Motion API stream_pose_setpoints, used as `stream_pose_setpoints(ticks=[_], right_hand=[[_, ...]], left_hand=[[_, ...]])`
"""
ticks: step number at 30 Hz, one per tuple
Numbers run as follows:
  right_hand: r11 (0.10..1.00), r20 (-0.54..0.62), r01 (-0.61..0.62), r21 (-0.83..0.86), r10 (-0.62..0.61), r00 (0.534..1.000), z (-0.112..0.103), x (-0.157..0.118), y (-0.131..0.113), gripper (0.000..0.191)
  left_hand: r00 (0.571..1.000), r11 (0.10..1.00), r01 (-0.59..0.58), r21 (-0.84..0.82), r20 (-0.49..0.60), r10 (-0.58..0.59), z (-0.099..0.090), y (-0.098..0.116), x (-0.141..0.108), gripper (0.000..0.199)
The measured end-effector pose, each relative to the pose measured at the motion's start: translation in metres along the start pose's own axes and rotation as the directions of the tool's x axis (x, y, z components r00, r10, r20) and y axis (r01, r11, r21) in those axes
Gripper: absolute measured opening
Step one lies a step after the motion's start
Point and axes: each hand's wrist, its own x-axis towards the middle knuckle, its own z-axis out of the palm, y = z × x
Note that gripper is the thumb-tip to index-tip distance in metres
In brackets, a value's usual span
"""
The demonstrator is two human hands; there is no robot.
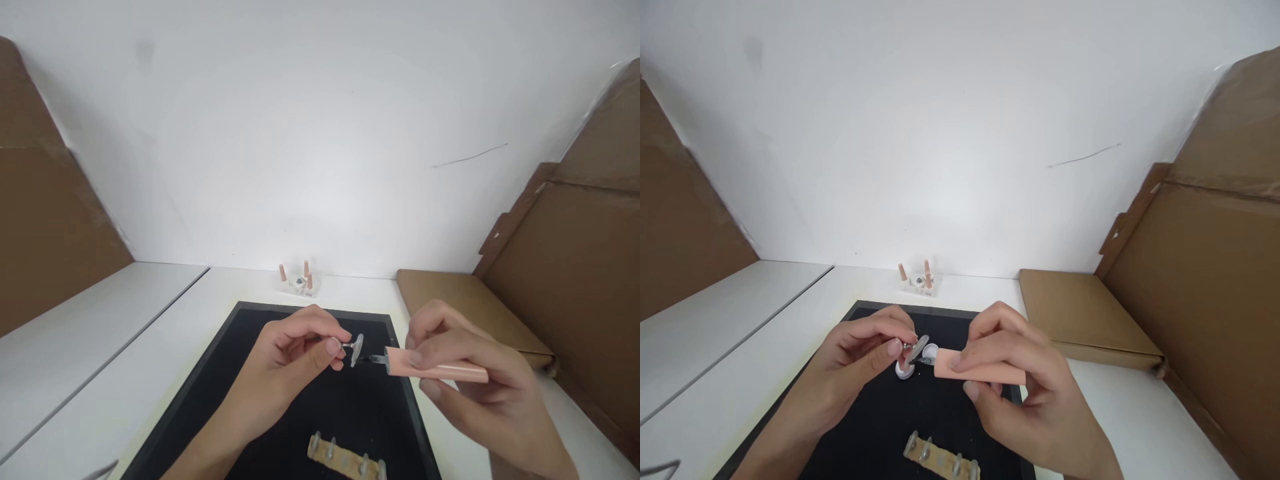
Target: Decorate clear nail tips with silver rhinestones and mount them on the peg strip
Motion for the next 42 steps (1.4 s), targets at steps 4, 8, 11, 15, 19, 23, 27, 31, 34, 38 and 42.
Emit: stream_pose_setpoints(ticks=[4,8,11,15,19,23,27,31,34,38,42], right_hand=[[1.0,0.002,0.004,-0.026,-0.004,1.0,-0.0001,0.0004,-0.0001,0.037],[1.0,-0.002,-0.003,-0.021,0.003,1.0,0.0001,0.0022,0.0006,0.039],[1.0,-0.013,-0.002,-0.016,0.002,1.0,0.0004,0.0029,0.0006,0.032],[1.0,-0.055,-0.006,0.013,0.007,0.998,0.0011,0.0024,-0.0014,0.02],[1.0,-0.06,-0.021,0.017,0.022,0.998,0.0019,0.0024,-0.0033,0.015],[0.999,-0.058,-0.047,-0.024,0.046,0.997,0.002,0.0025,-0.0032,0.013],[0.997,-0.053,-0.053,-0.056,0.05,0.997,0.0017,0.002,-0.0027,0.011],[0.993,-0.052,-0.066,-0.101,0.061,0.997,0.0021,0.003,-0.0034,0.011],[0.984,-0.073,-0.081,-0.156,0.07,0.995,0.0032,0.0038,-0.0047,0.01],[0.969,-0.114,-0.098,-0.225,0.074,0.991,0.0051,0.0037,-0.006,0.009],[0.961,-0.144,-0.092,-0.262,0.055,0.988,0.0066,0.004,-0.0064,0.01]], left_hand=[[1.0,1.0,-0.002,0.006,-0.007,0.002,-0.0003,0.0014,-0.0005,0.012],[1.0,0.999,-0.001,0.039,-0.014,0.001,-0.0014,0.0012,-0.0006,0.014],[0.999,0.997,-0.02,0.074,-0.026,0.022,-0.0019,0.0009,-0.0017,0.014],[0.995,0.985,-0.057,0.165,-0.069,0.069,-0.0018,0.0019,-0.0045,0.013],[0.992,0.97,-0.061,0.233,-0.093,0.085,0.0001,0.0038,-0.006,0.014],[0.992,0.965,-0.059,0.255,-0.094,0.085,0.003,0.0045,-0.0053,0.017],[0.993,0.957,-0.057,0.285,-0.082,0.084,0.0048,0.0043,-0.0052,0.021],[0.995,0.949,-0.05,0.311,-0.065,0.073,0.0058,0.0038,-0.006,0.023],[0.996,0.945,-0.056,0.323,-0.046,0.074,0.0065,0.0024,-0.0058,0.023],[0.996,0.94,-0.063,0.334,-0.034,0.079,0.0067,0.0004,-0.0044,0.025],[0.997,0.937,-0.06,0.345,-0.03,0.075,0.0063,0.0,-0.0031,0.026]])
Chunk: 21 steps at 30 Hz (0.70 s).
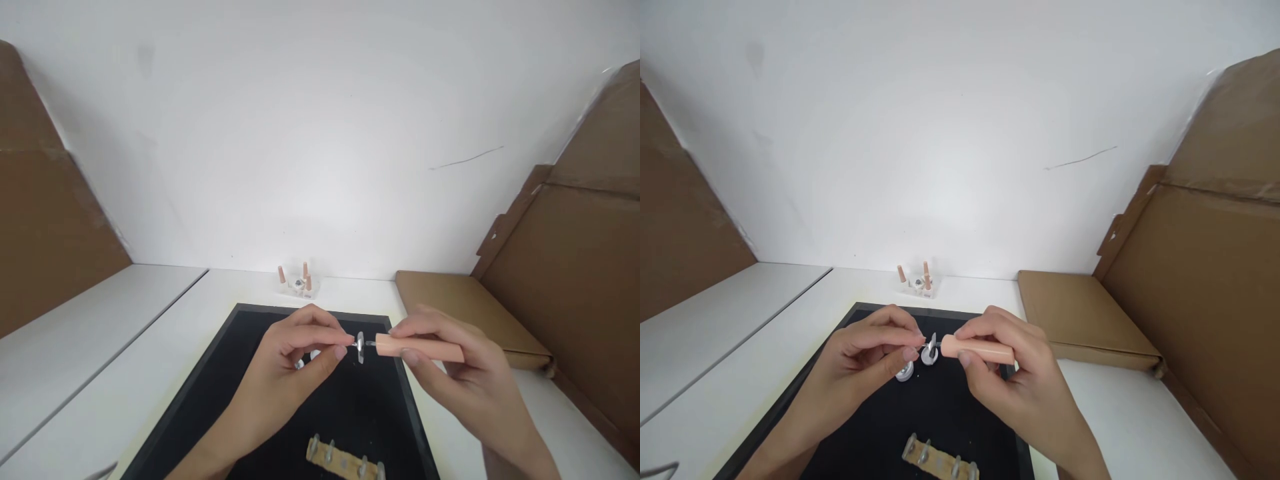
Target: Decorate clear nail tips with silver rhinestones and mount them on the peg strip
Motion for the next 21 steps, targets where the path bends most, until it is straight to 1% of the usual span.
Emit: stream_pose_setpoints(ticks=[11,21], right_hand=[[0.999,-0.021,-0.034,-0.01,0.033,0.999,0.001,-0.0026,-0.0004,0.009],[0.999,-0.078,-0.049,-0.023,0.047,0.996,0.0029,-0.0028,-0.0006,0.009]], left_hand=[[1.0,0.999,0.004,0.046,0.005,-0.004,-0.0008,0.0028,-0.0022,0.024],[1.0,1.0,0.014,0.027,0.019,-0.015,-0.0023,0.0012,-0.0053,0.023]])
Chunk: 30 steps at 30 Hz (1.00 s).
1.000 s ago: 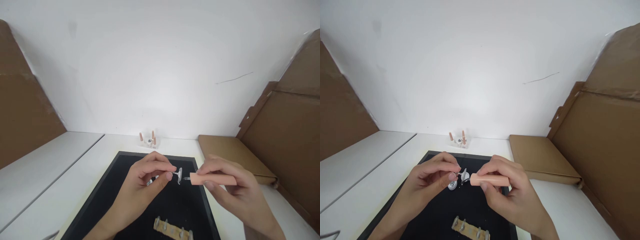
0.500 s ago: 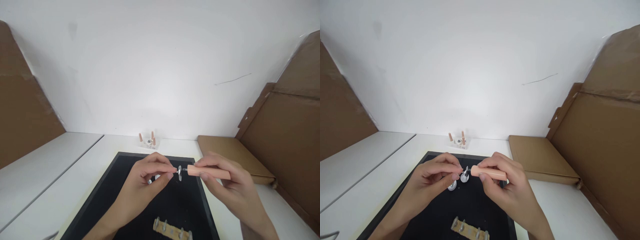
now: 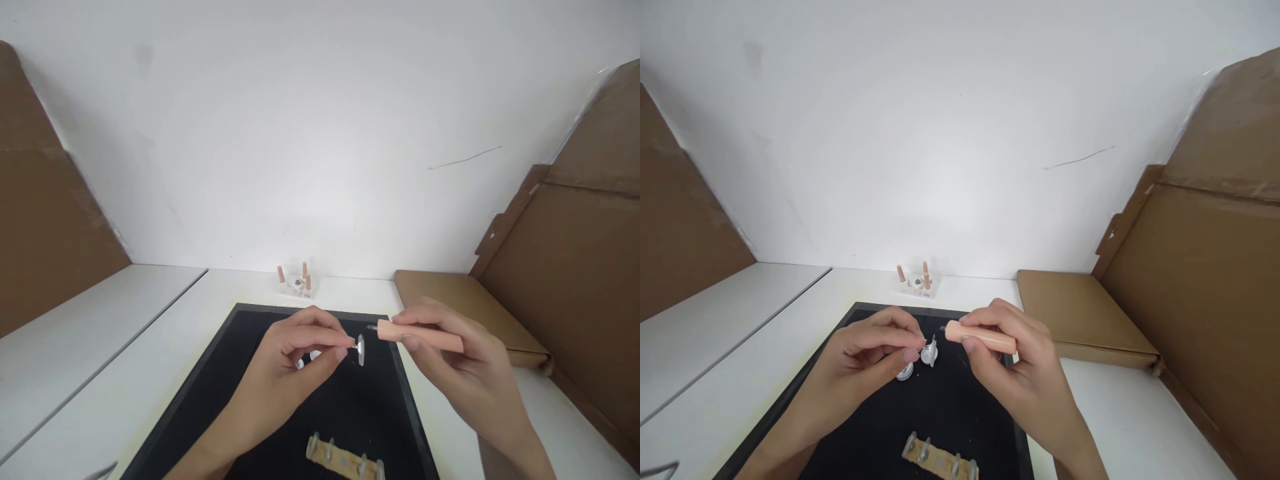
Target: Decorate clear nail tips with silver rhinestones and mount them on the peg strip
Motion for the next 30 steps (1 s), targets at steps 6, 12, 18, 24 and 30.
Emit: stream_pose_setpoints(ticks=[6,12,18,24,30], right_hand=[[0.995,0.018,0.042,0.085,-0.044,0.999,0.0,0.001,0.003,0.009],[0.994,0.11,0.073,0.085,-0.082,0.991,-0.002,0.005,0.003,0.01],[0.998,0.09,0.046,0.041,-0.05,0.995,-0.003,0.004,0.0,0.011],[0.999,0.054,0.031,0.011,-0.032,0.998,-0.001,0.0,0.001,0.01],[0.999,-0.034,0.014,0.052,-0.012,0.999,0.001,-0.005,0.004,0.01]], left_hand=[[0.998,0.995,0.048,-0.09,-0.027,-0.05,-0.004,-0.006,0.007,0.022],[0.999,0.994,0.044,-0.103,-0.026,-0.047,-0.002,-0.006,0.011,0.023],[0.999,0.999,0.035,-0.033,0.025,-0.034,0.0,-0.002,0.007,0.024],[0.998,0.998,0.037,-0.041,0.043,-0.035,-0.001,-0.002,0.004,0.024],[0.998,0.987,0.067,-0.146,0.019,-0.064,-0.006,-0.009,0.004,0.025]])
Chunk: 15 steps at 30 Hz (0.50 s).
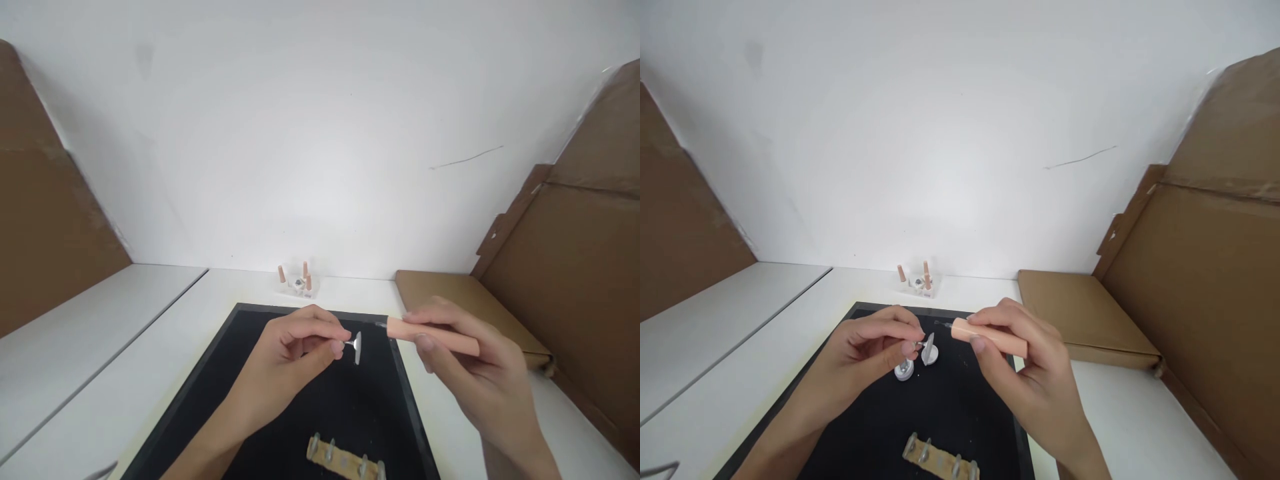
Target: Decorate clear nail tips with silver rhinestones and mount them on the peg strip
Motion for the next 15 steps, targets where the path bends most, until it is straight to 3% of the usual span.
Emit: stream_pose_setpoints(ticks=[5,10,15], right_hand=[[0.999,-0.009,0.032,0.002,-0.032,0.999,0.002,0.0,-0.001,0.009],[0.994,0.1,0.102,-0.03,-0.099,0.99,0.002,0.006,-0.004,0.008],[0.99,0.137,0.139,-0.02,-0.134,0.981,0.0,0.009,-0.008,0.011]], left_hand=[[1.0,0.997,-0.002,-0.083,-0.031,-0.001,-0.002,-0.002,0.004,0.017],[0.998,0.996,-0.006,-0.09,-0.069,0.0,-0.001,0.001,0.007,0.013],[0.994,0.995,-0.045,-0.083,-0.105,0.037,-0.001,0.002,0.009,0.013]])
